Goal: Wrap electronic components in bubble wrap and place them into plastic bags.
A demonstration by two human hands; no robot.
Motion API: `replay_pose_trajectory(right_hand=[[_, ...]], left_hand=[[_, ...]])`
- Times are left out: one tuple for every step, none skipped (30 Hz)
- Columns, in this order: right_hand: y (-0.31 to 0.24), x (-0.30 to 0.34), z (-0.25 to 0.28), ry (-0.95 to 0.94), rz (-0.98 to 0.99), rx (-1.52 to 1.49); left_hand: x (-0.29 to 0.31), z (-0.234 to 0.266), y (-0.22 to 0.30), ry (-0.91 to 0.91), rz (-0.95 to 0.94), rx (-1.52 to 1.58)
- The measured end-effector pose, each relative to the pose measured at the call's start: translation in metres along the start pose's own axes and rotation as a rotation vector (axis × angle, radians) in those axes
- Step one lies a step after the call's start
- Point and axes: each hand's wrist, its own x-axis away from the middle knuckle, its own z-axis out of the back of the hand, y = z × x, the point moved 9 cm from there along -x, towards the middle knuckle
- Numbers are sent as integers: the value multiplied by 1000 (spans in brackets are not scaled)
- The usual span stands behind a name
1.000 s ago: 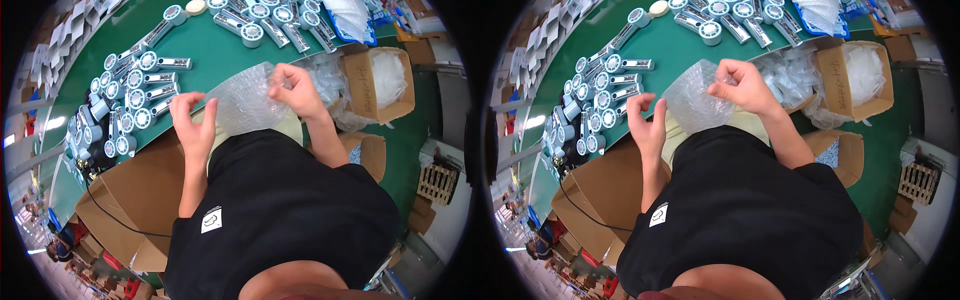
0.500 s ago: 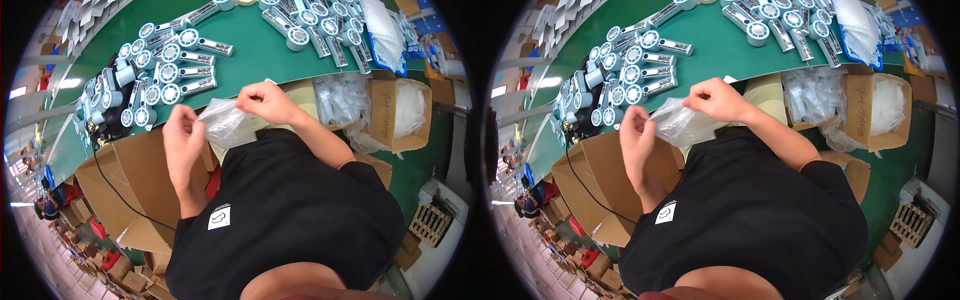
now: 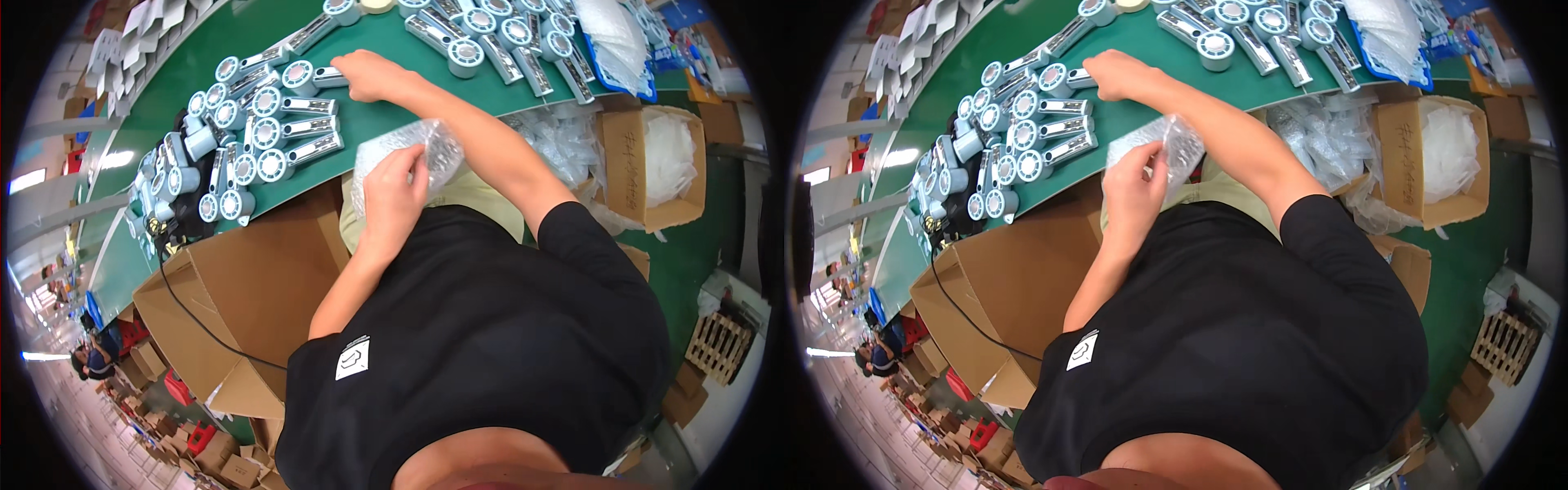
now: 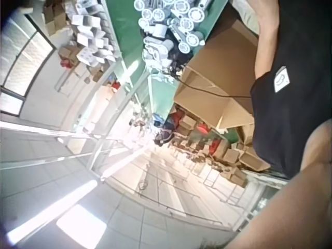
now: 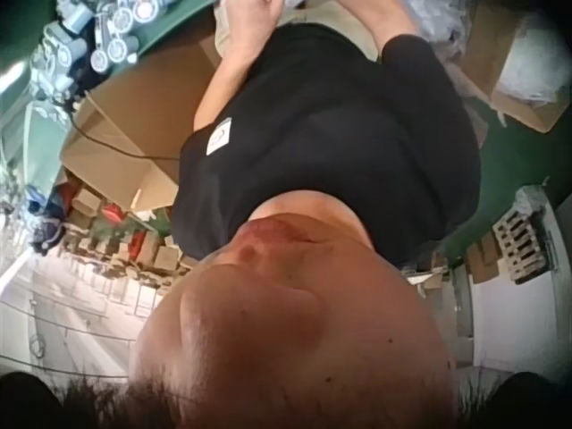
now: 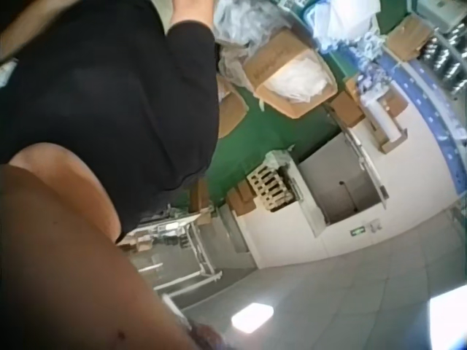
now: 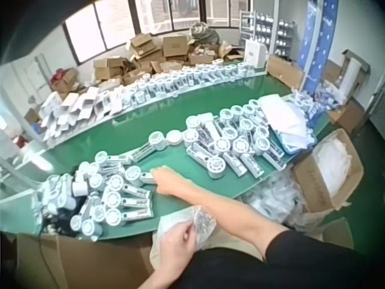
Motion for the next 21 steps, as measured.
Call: replay_pose_trajectory(right_hand=[[4,13,17,36,-36,-60],[7,32,36,75,-72,-119],[11,50,44,71,-81,-117],[19,77,66,257,-71,-316],[35,112,91,457,-81,-508],[43,143,109,593,-59,-566],[44,177,128,728,-29,-620],[47,205,138,766,-84,-722],[57,226,139,818,-61,-797],[66,250,140,880,-43,-868],[64,262,135,885,-34,-981],[65,273,131,895,-27,-1089],[69,281,123,902,-23,-1090],[77,286,103,881,-35,-1174],[86,291,83,867,-60,-1252],[89,296,66,840,-85,-1255],[91,298,49,808,-107,-1259],[95,304,32,817,-115,-1261],[96,306,15,784,-174,-1214],[99,309,1,748,-231,-1167],[99,310,-1,749,-236,-1173]], left_hand=[[-3,0,4,36,-43,-35],[-7,5,8,72,-87,-69],[-14,14,15,86,-104,-123],[-19,35,26,161,-140,-178],[-30,54,45,222,-187,-216],[-39,78,64,316,-250,-221],[-44,98,82,416,-310,-228],[-53,100,90,415,-308,-222],[-60,96,104,394,-414,-197],[-63,90,117,366,-528,-165],[-69,71,113,292,-550,-207],[-78,40,101,215,-578,-244],[-85,8,80,160,-584,-276],[-89,-23,47,67,-520,-317],[-91,-51,20,-35,-460,-347],[-90,-61,12,-43,-469,-346],[-92,-68,-4,-64,-388,-313],[-93,-74,-18,-88,-303,-276],[-93,-77,-29,-112,-217,-241],[-93,-80,-40,-132,-129,-208],[-94,-81,-41,-139,-127,-212]])
